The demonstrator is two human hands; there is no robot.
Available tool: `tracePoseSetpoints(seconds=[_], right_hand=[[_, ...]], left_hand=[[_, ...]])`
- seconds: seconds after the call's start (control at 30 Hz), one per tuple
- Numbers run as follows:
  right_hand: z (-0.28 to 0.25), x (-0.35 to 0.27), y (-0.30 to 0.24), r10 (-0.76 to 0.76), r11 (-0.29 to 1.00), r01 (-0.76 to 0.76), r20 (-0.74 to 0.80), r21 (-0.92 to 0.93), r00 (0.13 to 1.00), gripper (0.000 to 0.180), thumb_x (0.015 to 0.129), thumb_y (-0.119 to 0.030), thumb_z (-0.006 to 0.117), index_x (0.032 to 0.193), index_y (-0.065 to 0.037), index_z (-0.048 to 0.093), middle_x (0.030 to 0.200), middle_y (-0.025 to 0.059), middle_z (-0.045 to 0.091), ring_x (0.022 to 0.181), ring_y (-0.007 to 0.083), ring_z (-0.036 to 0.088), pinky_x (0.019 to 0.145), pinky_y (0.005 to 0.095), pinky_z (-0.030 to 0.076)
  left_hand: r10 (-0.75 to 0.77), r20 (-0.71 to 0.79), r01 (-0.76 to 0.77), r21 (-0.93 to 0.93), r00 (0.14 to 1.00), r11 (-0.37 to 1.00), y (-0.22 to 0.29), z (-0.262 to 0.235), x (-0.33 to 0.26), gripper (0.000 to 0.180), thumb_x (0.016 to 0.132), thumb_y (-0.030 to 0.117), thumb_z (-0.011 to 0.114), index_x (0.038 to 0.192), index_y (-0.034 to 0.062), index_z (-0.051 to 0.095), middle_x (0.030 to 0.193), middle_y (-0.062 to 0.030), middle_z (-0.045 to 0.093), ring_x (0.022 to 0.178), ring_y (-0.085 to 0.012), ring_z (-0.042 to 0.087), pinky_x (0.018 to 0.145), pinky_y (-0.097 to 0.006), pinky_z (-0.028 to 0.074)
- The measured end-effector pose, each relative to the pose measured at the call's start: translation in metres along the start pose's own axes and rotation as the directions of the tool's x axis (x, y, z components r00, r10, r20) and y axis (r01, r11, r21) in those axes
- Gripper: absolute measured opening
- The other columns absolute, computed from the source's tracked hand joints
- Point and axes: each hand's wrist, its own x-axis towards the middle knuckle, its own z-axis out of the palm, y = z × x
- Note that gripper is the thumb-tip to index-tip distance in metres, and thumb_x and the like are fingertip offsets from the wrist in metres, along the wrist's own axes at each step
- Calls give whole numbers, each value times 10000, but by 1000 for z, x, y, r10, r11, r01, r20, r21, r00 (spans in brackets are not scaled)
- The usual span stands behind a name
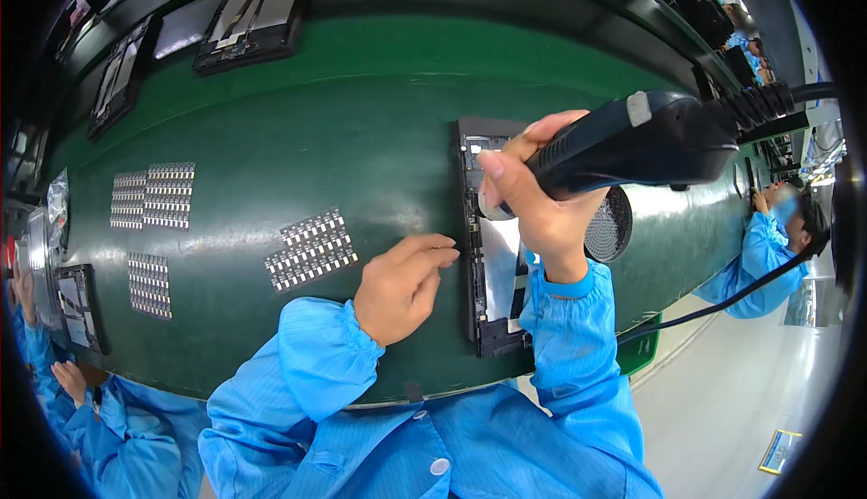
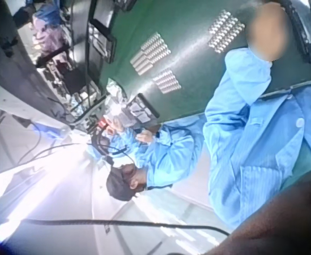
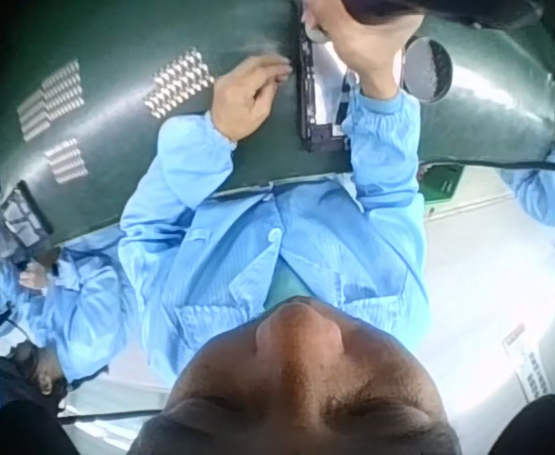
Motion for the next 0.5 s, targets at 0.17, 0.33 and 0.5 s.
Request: tracePoseSetpoints(seconds=[0.17, 0.33, 0.5], right_hand=[[-1, -7, -1, -28, 999, 31, 107, -30, 994, 396, 757, 125, 664, 1007, -45, 408, 623, 72, 554, 510, 126, 554, 500, 248, 483], [-1, -6, 1, -26, 999, 30, 87, -39, 996, 419, 750, 136, 652, 1044, -43, 414, 633, 70, 558, 518, 126, 557, 489, 240, 474], [-21, 4, -17, -125, 992, 122, -117, -27, 985, 404, 741, 99, 695, 1052, -6, 460, 613, 19, 553, 516, 69, 521, 467, 193, 397]], left_hand=[[305, 106, -315, 98, 946, 944, 3, 5, -5, 324, 641, -102, 581, 950, -19, 633, 999, -169, 639, 836, -312, 652, 678, -373, 547], [560, 315, -625, 167, 767, 762, 28, 20, -22, 332, 673, 80, 666, 987, -24, 633, 1033, -138, 635, 994, -290, 620, 812, -397, 515], [454, 427, -607, 357, 782, 710, 30, 40, -32, 342, 681, 133, 679, 982, -26, 651, 1099, -138, 629, 1091, -273, 585, 928, -418, 448]])
